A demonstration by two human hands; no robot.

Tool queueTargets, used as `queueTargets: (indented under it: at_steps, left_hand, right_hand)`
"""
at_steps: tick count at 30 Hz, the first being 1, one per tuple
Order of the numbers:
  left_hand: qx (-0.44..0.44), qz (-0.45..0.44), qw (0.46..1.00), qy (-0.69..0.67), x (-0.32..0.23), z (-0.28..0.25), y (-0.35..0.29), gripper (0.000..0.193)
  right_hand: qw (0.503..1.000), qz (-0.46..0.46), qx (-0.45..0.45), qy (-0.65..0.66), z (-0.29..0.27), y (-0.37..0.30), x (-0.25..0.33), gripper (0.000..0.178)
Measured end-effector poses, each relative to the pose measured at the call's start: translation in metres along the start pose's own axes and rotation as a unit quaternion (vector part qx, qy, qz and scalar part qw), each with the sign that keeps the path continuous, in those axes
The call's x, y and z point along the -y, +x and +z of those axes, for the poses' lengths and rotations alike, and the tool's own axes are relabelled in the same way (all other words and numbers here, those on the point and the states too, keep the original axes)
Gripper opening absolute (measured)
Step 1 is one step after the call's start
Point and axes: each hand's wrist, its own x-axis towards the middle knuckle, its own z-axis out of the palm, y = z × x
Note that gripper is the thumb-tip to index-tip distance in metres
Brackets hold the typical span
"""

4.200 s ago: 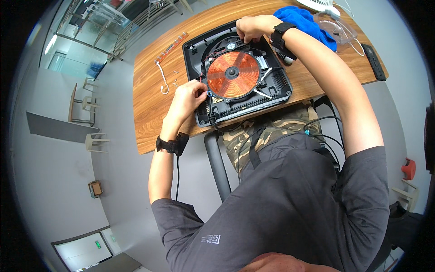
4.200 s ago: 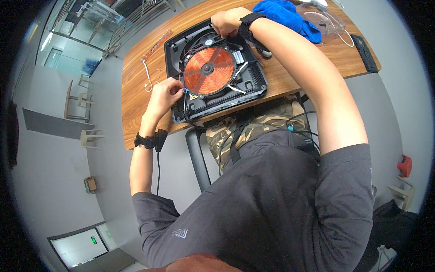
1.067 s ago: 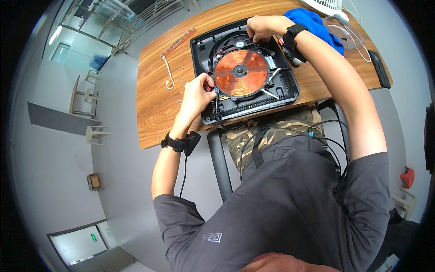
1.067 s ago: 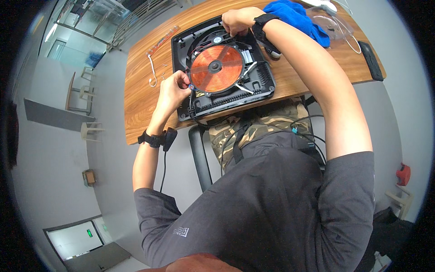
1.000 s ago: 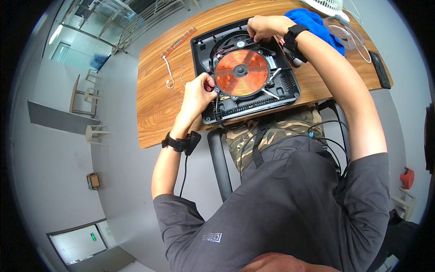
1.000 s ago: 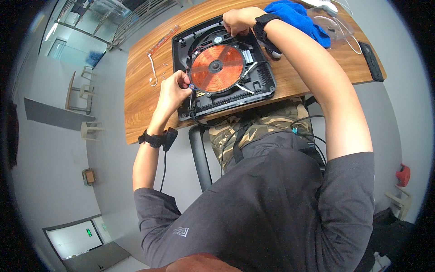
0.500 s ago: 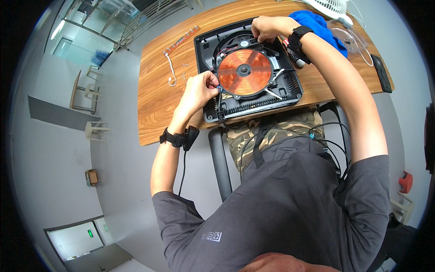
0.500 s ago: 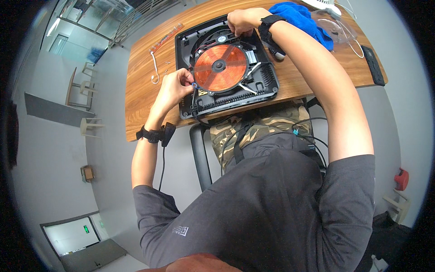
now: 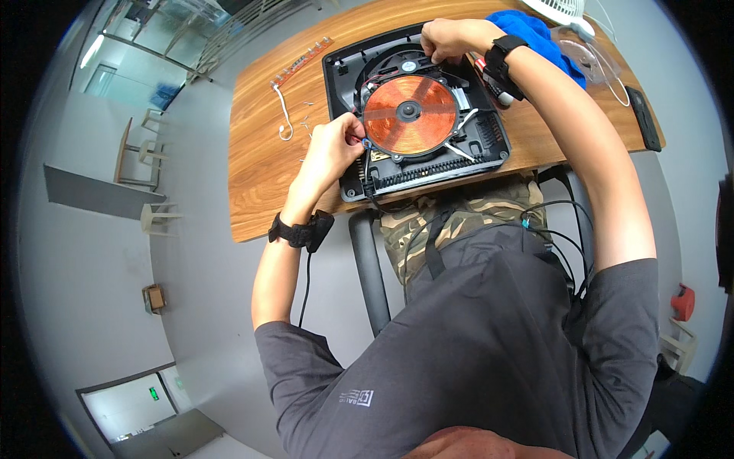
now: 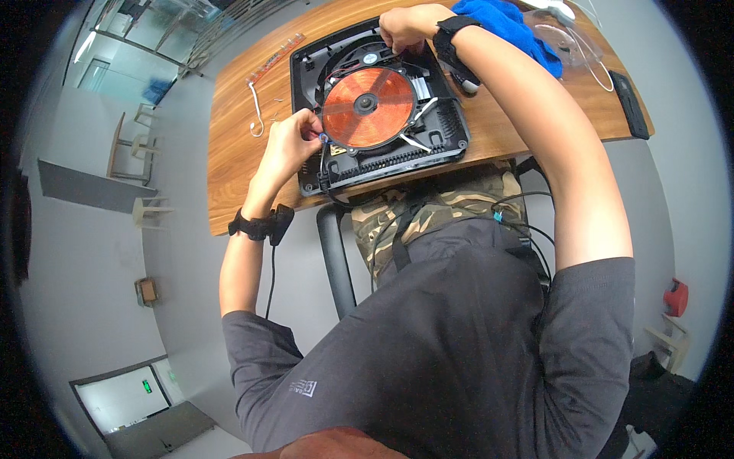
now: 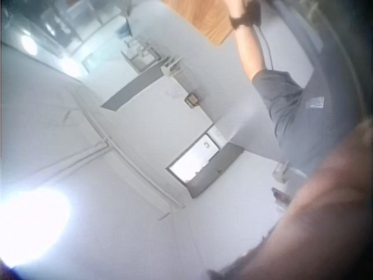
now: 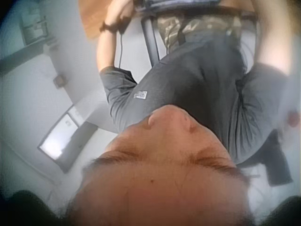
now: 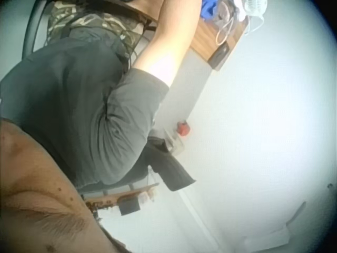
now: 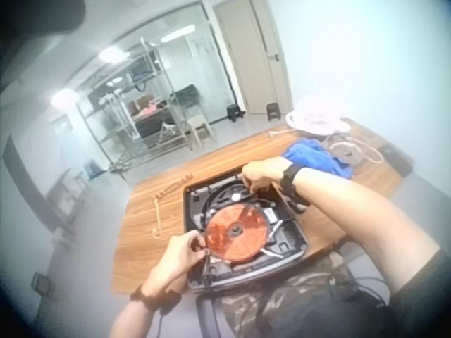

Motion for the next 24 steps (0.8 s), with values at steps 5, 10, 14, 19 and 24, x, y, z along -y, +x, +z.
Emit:
queueTargets:
  at_steps: [5, 10, 14, 19, 24]
  left_hand:
    - [-0.017, -0.003, 1.0, 0.006, 0.001, 0.005, 0.0, 0.014]
    - [-0.023, -0.007, 1.0, 0.002, 0.004, 0.003, -0.002, 0.016]
    - [-0.024, -0.011, 0.999, 0.022, 0.011, 0.006, 0.0, 0.015]
    - [-0.025, -0.022, 0.999, 0.011, 0.008, 0.005, 0.0, 0.014]
    - [-0.022, -0.025, 0.999, -0.014, 0.01, 0.006, 0.0, 0.013]
  right_hand:
    - [1.0, 0.001, -0.021, -0.01, -0.001, -0.006, 0.0, 0.017]
    - [0.997, -0.009, 0.014, -0.07, -0.01, -0.013, 0.006, 0.023]
    - [0.999, -0.005, 0.009, -0.042, -0.009, -0.015, 0.005, 0.02]
    - [0.999, 0.007, 0.011, -0.035, -0.01, -0.019, 0.008, 0.02]
    - [0.999, -0.006, 0.007, -0.032, -0.011, -0.023, 0.009, 0.021]
